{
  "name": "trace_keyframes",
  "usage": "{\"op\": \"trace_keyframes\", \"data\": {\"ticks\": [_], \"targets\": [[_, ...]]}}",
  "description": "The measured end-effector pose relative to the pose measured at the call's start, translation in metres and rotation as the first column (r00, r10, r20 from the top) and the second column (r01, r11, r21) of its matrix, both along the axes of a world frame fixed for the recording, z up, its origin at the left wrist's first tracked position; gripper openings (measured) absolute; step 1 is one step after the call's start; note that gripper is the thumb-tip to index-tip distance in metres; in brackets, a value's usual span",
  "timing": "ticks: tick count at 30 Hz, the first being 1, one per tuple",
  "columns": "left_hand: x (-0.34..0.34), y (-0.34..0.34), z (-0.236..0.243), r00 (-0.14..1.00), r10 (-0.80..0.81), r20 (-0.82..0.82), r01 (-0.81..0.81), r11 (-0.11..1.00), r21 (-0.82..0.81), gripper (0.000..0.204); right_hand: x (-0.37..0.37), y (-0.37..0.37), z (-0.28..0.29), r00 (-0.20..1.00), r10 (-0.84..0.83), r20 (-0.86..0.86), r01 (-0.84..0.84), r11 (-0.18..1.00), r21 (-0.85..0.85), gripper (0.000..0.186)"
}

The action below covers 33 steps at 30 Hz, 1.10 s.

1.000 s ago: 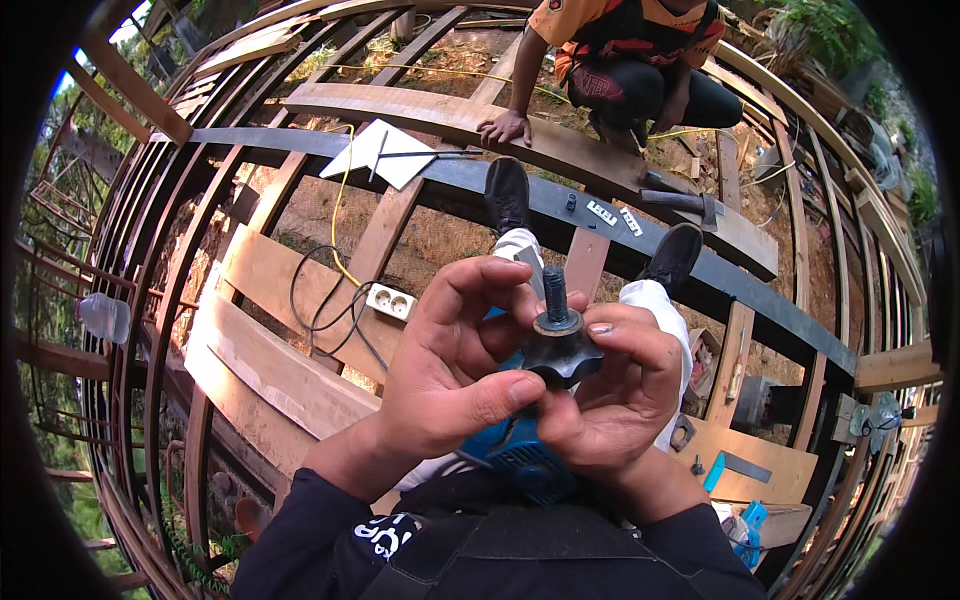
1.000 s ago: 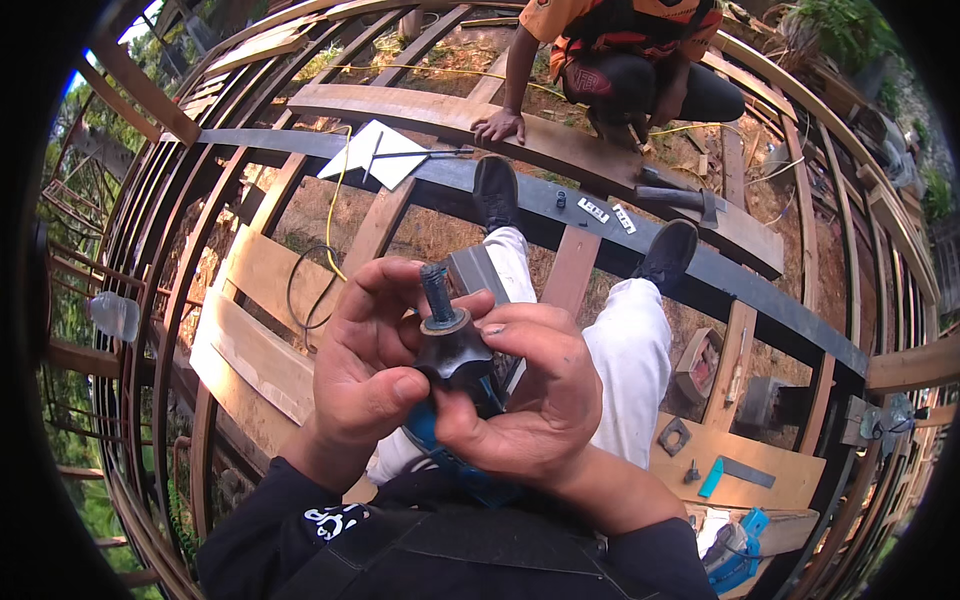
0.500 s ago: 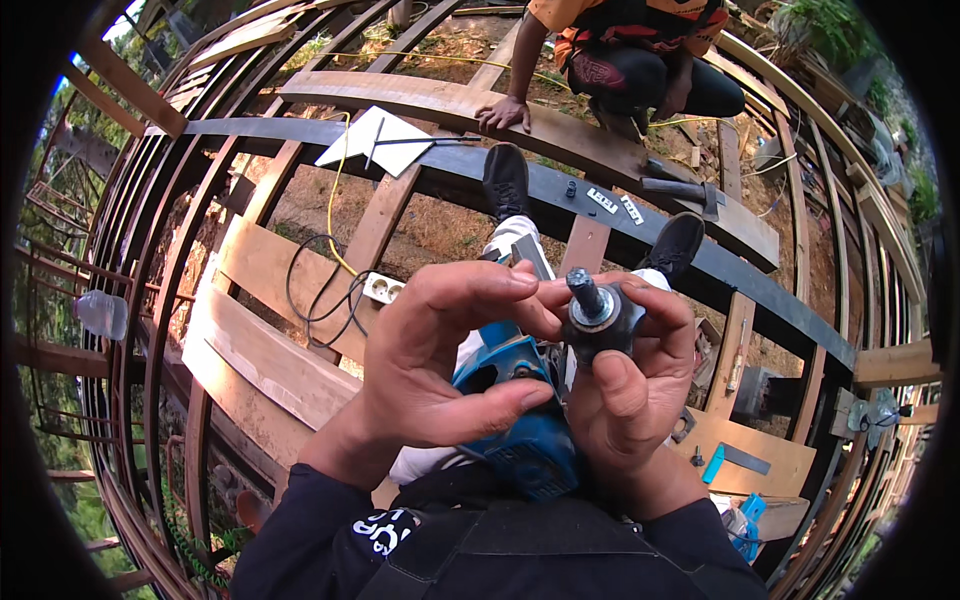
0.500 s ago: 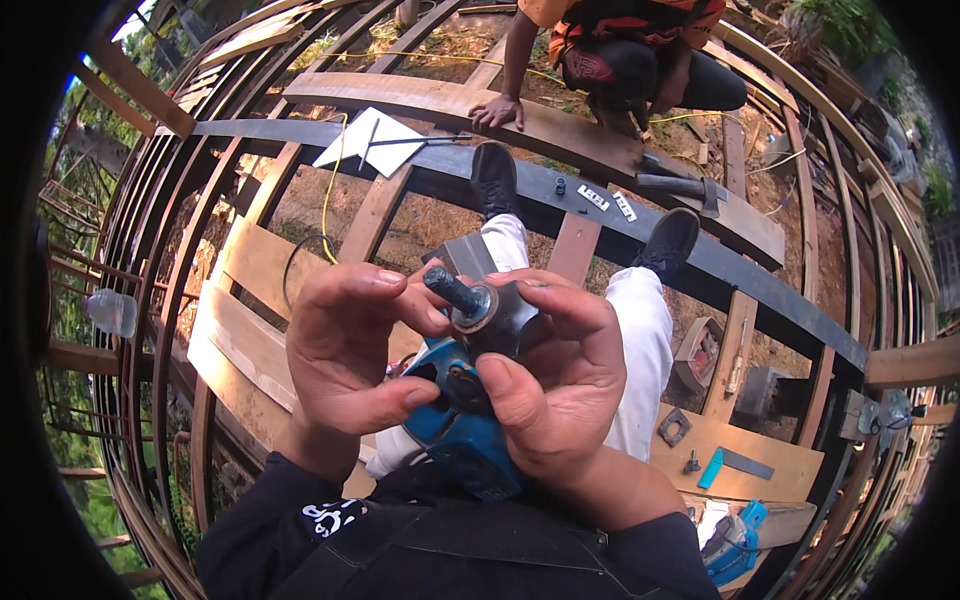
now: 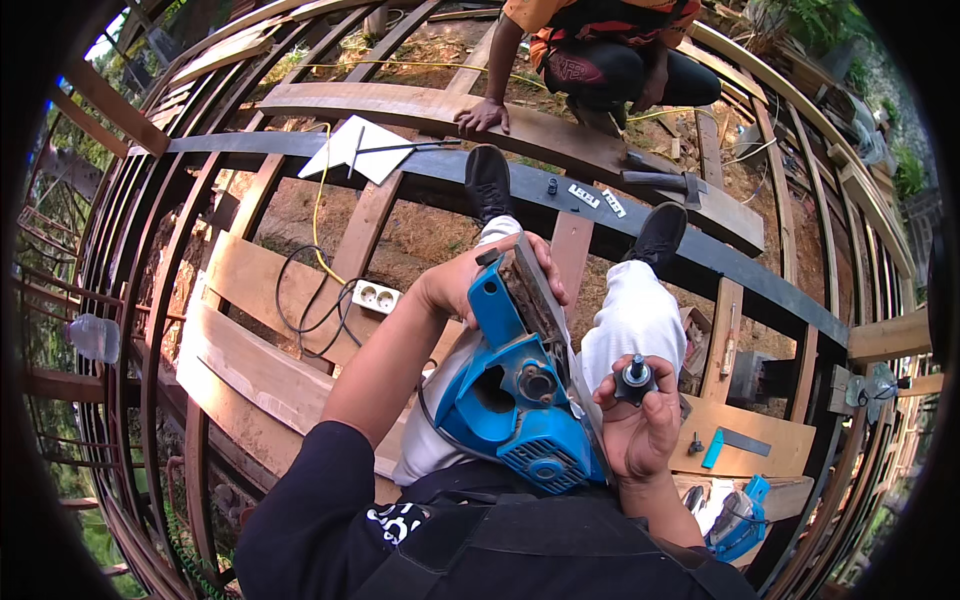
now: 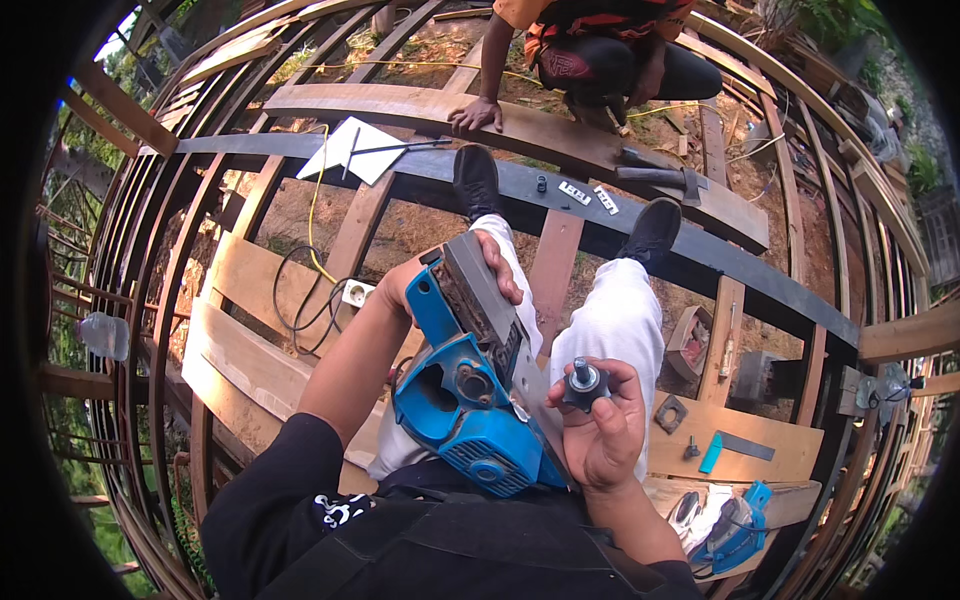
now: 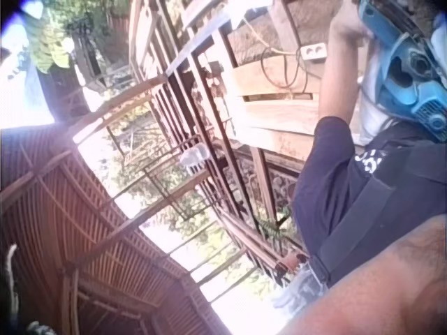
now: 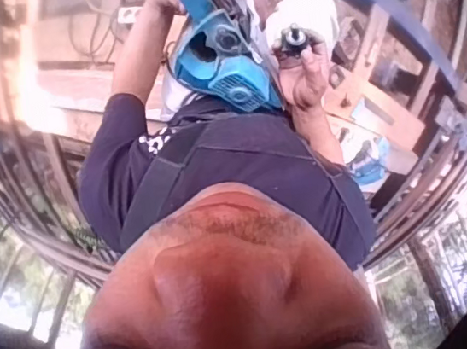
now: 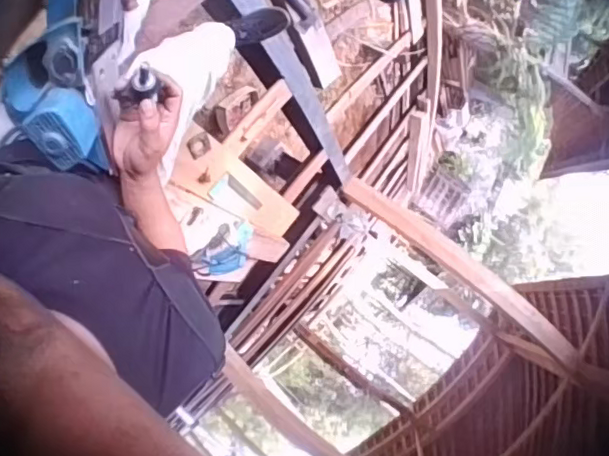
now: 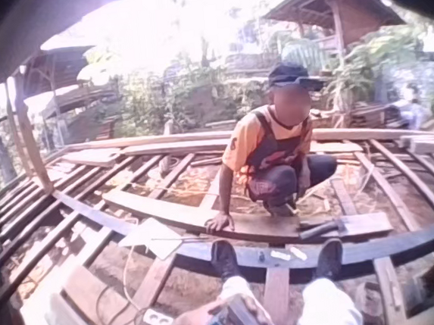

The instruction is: The person disassembles a power planer while sitting on a wooden frame. They remove a metal square and a spring, unscrew several components from the base of the planer, and detach a metal plate to access internal parts.

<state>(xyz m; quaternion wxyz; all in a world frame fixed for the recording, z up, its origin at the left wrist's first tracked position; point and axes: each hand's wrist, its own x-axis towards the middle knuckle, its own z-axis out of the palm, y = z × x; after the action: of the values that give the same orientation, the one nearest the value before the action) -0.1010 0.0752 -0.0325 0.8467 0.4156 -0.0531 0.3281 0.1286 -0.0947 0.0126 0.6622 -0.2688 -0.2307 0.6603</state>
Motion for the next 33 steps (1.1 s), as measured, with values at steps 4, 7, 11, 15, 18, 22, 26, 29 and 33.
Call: {"op": "trace_keyframes", "data": {"ticks": [4,7,11,15,18,22,26,29,33], "targets": [[0.002,-0.034,0.008,0.964,0.264,-0.041,-0.267,0.958,-0.106,0.096,0.004,0.002,-0.009,0.998,0.034,-0.046,-0.036,0.999,-0.038,0.04],[-0.02,-0.06,0.043,0.832,0.465,-0.303,-0.507,0.859,-0.072,0.104,0.0,0.016,-0.019,0.989,0.086,-0.118,-0.096,0.992,-0.079,0.036],[-0.022,-0.093,0.102,0.513,0.627,-0.586,-0.682,0.713,0.166,0.101,-0.012,0.037,-0.038,0.98,0.11,-0.169,-0.134,0.981,-0.143,0.031],[-0.028,-0.112,0.126,0.348,0.702,-0.622,-0.778,0.586,0.227,0.086,-0.027,0.041,-0.018,0.986,0.136,-0.092,-0.147,0.983,-0.114,0.031],[-0.038,-0.108,0.108,0.282,0.728,-0.625,-0.794,0.543,0.273,0.074,-0.035,0.052,-0.018,0.997,0.039,0.071,-0.037,0.999,-0.036,0.031],[-0.042,-0.102,0.072,0.239,0.632,-0.737,-0.833,0.523,0.179,0.071,-0.031,0.056,-0.028,0.987,-0.027,0.157,0.038,0.997,-0.064,0.03],[-0.04,-0.101,0.06,0.366,0.642,-0.674,-0.834,0.547,0.069,0.075,-0.033,0.054,-0.024,0.961,-0.044,0.273,0.047,0.999,-0.004,0.033],[-0.05,-0.092,0.05,0.559,0.654,-0.509,-0.741,0.67,0.047,0.101,-0.035,0.057,-0.023,0.895,-0.12,0.43,0.09,0.992,0.09,0.032],[-0.048,-0.074,0.019,0.687,0.536,-0.491,-0.685,0.703,-0.19,0.108,-0.043,0.059,-0.024,0.803,-0.189,0.565,0.138,0.982,0.132,0.031]]}}
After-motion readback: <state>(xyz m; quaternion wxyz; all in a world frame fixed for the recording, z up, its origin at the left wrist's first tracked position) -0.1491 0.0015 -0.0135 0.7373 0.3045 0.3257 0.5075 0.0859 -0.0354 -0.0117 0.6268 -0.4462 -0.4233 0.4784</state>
